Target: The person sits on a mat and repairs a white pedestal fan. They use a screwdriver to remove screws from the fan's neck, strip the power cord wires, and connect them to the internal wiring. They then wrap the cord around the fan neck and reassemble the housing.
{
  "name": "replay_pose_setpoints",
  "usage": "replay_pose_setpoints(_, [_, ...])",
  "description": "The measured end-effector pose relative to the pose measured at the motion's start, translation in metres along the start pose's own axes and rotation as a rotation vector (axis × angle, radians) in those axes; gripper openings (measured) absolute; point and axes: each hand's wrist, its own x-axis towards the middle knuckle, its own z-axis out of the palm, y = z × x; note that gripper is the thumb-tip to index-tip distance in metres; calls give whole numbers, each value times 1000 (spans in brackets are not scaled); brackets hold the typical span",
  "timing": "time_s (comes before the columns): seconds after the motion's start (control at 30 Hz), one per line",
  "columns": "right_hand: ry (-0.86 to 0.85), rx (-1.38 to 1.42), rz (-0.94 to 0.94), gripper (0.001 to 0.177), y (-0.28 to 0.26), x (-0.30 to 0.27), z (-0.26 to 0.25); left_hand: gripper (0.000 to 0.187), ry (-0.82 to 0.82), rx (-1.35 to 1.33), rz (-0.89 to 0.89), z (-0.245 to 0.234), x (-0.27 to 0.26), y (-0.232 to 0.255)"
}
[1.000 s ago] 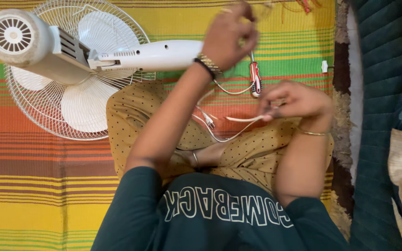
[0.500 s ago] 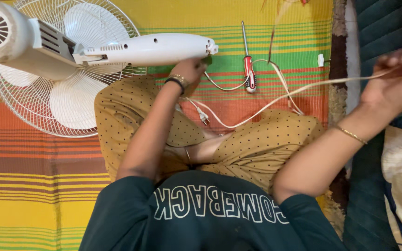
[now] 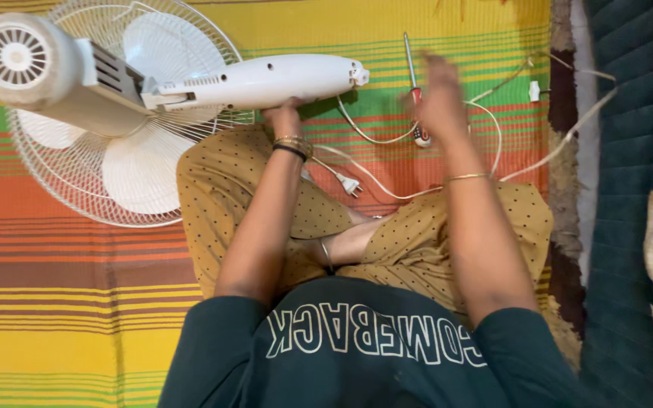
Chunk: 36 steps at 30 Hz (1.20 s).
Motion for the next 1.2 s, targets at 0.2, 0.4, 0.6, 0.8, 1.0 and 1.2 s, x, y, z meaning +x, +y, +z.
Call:
replay_pose_setpoints(0.2, [-63,-285,-283,108,-103,21,62,82,-224,102,390,-126,-69,109])
replay_pose_setpoints(0.4, [39,-253,-367,113,-105,33,88,89,531,490,470,-328,-87,176])
replay_pose_setpoints(0.6, [19,-335,-344,101,-94,36,97,100,197,-63,-196,-376,-87,110])
replay_pose_setpoints(0.8, [-12,-330,-366,72,-97,32,82,91,139,-279,-218,-347,-59,136])
replay_pose_setpoints(1.0, [-149,-225,-265,63,-120,27,60,89,143,-416,6,-319,-63,206])
replay_pose_setpoints(1.2, [-351,-144,-155,78,-130,24,48,86,221,-207,239,-276,-71,268])
